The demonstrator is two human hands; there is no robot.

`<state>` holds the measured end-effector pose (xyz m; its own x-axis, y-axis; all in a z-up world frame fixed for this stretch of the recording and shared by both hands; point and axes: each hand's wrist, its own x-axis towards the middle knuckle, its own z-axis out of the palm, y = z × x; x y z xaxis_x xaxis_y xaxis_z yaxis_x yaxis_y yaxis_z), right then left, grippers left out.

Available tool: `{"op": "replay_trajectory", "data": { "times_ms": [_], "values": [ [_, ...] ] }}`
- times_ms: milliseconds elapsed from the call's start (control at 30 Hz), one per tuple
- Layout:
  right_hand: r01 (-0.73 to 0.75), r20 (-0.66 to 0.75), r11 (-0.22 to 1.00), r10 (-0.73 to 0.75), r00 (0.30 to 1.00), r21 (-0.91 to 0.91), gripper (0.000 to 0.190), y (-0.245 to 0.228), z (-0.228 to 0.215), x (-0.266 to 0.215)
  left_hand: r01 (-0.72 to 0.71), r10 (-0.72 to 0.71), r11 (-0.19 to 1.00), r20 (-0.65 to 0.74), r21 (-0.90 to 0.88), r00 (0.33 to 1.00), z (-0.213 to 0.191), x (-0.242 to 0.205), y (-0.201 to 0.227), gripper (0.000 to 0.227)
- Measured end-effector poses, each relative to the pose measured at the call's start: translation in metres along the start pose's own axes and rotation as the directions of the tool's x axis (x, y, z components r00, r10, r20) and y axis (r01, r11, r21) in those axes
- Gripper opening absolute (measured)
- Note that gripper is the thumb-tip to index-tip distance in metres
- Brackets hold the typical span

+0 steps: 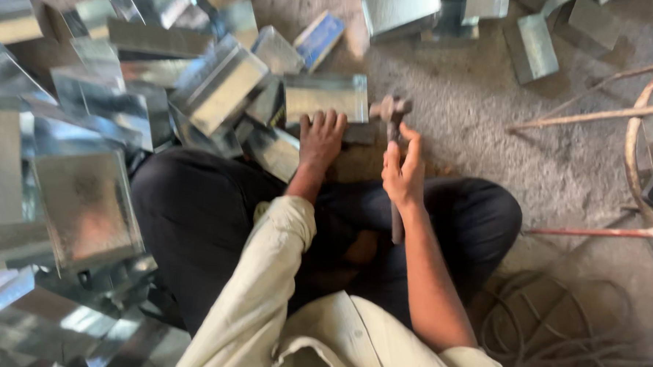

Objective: The person sits on the floor surrounded by metal pieces and uses a hammer to strike a small metal block repeatedly. The person holds the block with one hand and strikes it with the hammer in the other hand, occasionally adjusting the block's position.

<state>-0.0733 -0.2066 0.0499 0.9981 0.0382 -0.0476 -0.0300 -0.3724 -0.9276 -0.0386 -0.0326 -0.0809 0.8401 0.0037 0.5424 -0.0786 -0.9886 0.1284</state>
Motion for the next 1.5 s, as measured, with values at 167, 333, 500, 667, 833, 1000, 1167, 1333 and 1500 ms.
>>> {"op": "replay_trajectory", "data": {
  "times_ms": [167,333,500,667,833,1000,1167,1333,1500],
  "values": [
    [0.125,-0.022,0.956,-0.124,0.992,0.264,0.041,-0.020,0.002,-0.017,0.023,-0.022,0.996,0.012,-0.090,1.000,-0.028,0.019,0.002,0.025],
    [0.154,-0.099,0.890,-0.123,0.987,0.430,0.041,-0.050,-0.010,-0.038,0.100,-0.116,0.973,-0.070,-0.209,0.991,-0.041,0.071,-0.007,0.038],
    [0.404,-0.230,0.847,-0.341,0.911,0.344,0.037,-0.047,-0.034,-0.042,0.178,-0.170,0.973,0.068,-0.146,0.983,-0.037,0.082,-0.008,0.044],
    [0.326,0.063,0.942,-0.322,0.945,-0.079,0.035,0.002,-0.020,-0.003,0.184,-0.167,0.972,0.125,-0.143,0.978,-0.030,0.077,-0.005,0.044],
    [-0.130,0.092,0.972,0.114,0.989,0.194,0.047,-0.017,-0.035,-0.026,0.248,-0.227,0.952,0.127,-0.182,0.965,-0.040,0.077,-0.005,0.047],
    [-0.104,0.076,0.933,0.083,0.994,0.344,0.047,-0.068,-0.017,-0.060,0.540,-0.512,0.624,0.226,-0.564,0.828,-0.039,0.083,-0.026,0.054],
    [0.112,0.075,0.908,-0.154,0.985,0.404,0.044,-0.117,-0.025,-0.083,0.287,-0.631,0.028,0.206,-0.958,0.748,0.017,0.034,-0.012,0.060],
    [0.541,0.013,0.809,-0.558,0.830,0.229,0.037,-0.120,-0.014,-0.068,0.271,-0.627,0.193,0.094,-0.943,0.773,0.031,0.030,-0.010,0.055],
    [0.208,0.326,0.918,-0.094,0.941,-0.337,0.041,-0.118,0.003,-0.021,0.240,-0.621,0.128,0.111,-0.962,0.776,0.020,0.034,-0.012,0.053]
  ]
}}
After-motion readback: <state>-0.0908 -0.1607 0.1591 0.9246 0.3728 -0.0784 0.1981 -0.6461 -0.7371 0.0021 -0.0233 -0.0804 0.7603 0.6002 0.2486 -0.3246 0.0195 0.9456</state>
